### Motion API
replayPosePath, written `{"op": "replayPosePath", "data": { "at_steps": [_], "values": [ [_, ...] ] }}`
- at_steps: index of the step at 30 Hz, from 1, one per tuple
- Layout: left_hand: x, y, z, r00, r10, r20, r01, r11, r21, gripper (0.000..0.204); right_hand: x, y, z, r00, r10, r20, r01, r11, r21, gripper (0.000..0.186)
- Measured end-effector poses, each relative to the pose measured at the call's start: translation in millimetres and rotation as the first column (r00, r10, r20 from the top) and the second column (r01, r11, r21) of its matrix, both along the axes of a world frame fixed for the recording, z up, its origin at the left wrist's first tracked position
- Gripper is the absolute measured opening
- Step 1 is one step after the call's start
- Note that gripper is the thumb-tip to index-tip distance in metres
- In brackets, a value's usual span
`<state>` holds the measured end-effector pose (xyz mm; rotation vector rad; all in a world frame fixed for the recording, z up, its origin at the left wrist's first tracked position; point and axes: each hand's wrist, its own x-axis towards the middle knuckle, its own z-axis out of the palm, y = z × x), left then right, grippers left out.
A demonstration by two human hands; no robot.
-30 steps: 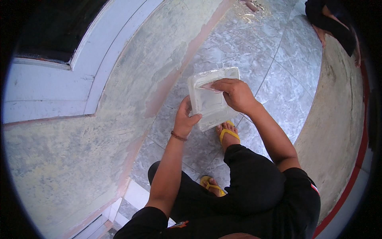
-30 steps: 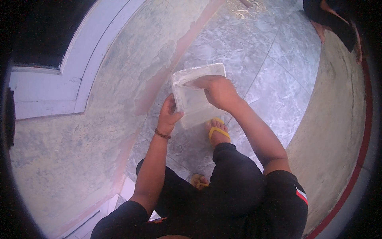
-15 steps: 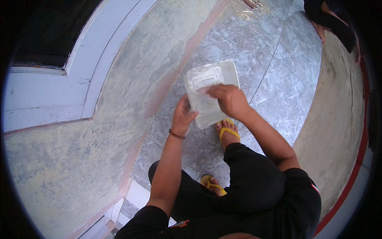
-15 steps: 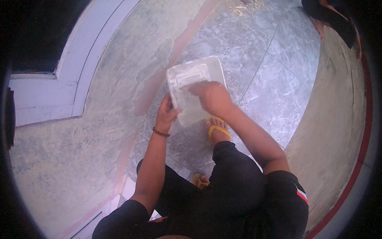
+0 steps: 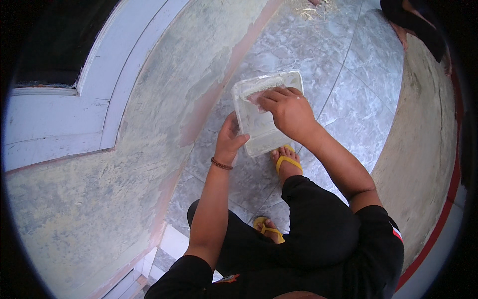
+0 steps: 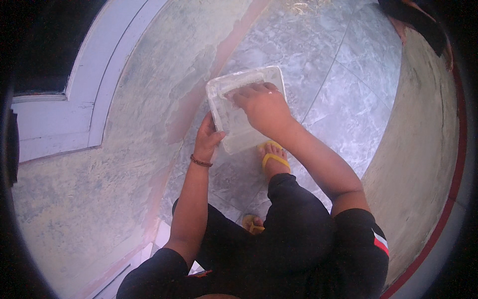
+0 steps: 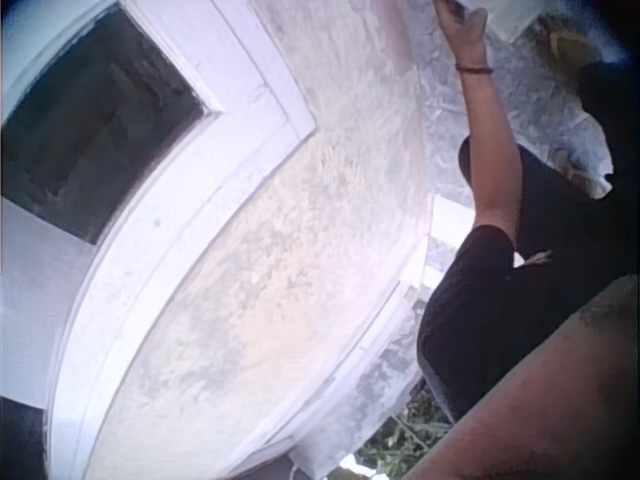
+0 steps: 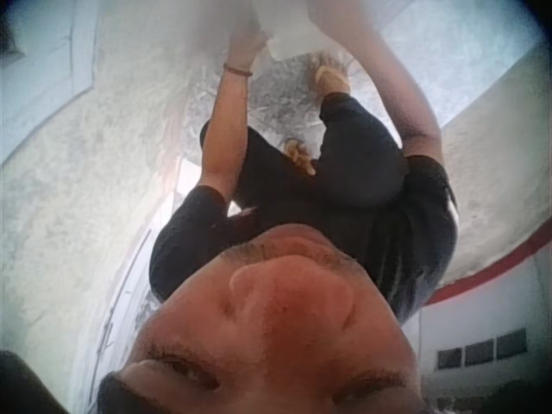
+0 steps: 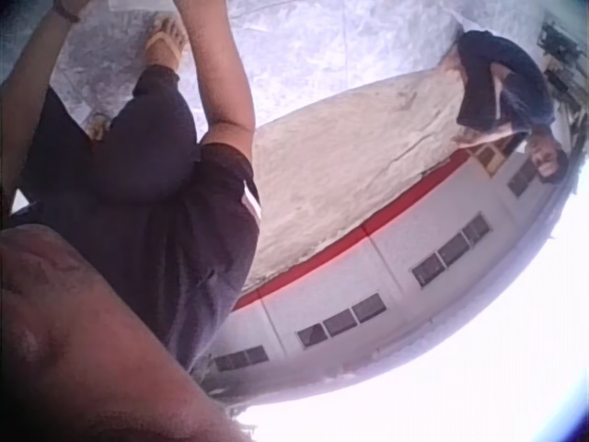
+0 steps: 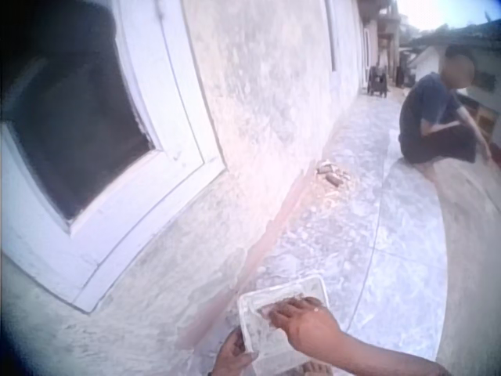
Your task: The person applies white plaster to a wall using a trowel and a small container. They repeatedly scoop plaster and smooth it onto the wall surface, occasionally mixing the plaster in the container.
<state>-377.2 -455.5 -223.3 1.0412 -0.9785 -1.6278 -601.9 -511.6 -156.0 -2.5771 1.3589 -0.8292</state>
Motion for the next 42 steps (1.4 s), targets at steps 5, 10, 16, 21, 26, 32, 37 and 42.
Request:
{"op": "replayPosePath", "data": {
  "at_steps": [5, 10, 16, 21, 26, 32, 37, 42],
  "values": [
    [1.4, 2.3, -2.8, 0.999, -0.001, -0.047, 0.003, 0.998, 0.058, 0.082, 0.8, 6.9, 2.9, 0.999, 0.035, -0.022, -0.033, 0.997, 0.069, 0.023],
    [3.8, 6.8, -8.4, 0.974, -0.012, -0.224, 0.042, 0.991, 0.128, 0.083, 10.1, 10.8, 5.7, 0.998, 0.029, -0.049, -0.033, 0.996, -0.083, 0.019],
    [10.9, 3.1, -7.7, 0.967, 0.039, -0.253, -0.014, 0.995, 0.099, 0.083, 14.8, 43.8, 5.4, 0.957, 0.204, -0.208, -0.158, 0.963, 0.217, 0.022],
    [6.9, 1.7, 1.5, 0.968, 0.101, -0.230, -0.097, 0.995, 0.032, 0.081, -15.9, 20.0, -4.4, 0.996, 0.059, 0.072, -0.068, 0.988, 0.141, 0.024],
    [2.4, 0.4, 8.8, 0.959, 0.130, -0.251, -0.114, 0.991, 0.075, 0.081, -2.1, 29.6, -19.0, 0.990, 0.128, 0.061, -0.131, 0.990, 0.060, 0.032],
    [1.6, -0.6, 12.7, 0.960, 0.131, -0.248, -0.121, 0.991, 0.053, 0.081, -12.9, 45.1, -23.3, 0.984, 0.138, 0.116, -0.156, 0.973, 0.172, 0.033],
    [-7.3, 0.6, 15.1, 0.942, 0.177, -0.286, -0.152, 0.983, 0.107, 0.081, -21.3, 20.3, -29.3, 0.950, -0.029, 0.310, -0.029, 0.983, 0.181, 0.043],
    [-9.0, -1.6, 17.8, 0.936, 0.190, -0.296, -0.174, 0.982, 0.079, 0.082, -15.1, 26.7, -44.1, 0.968, 0.073, 0.238, -0.146, 0.940, 0.308, 0.039]
  ]
}}
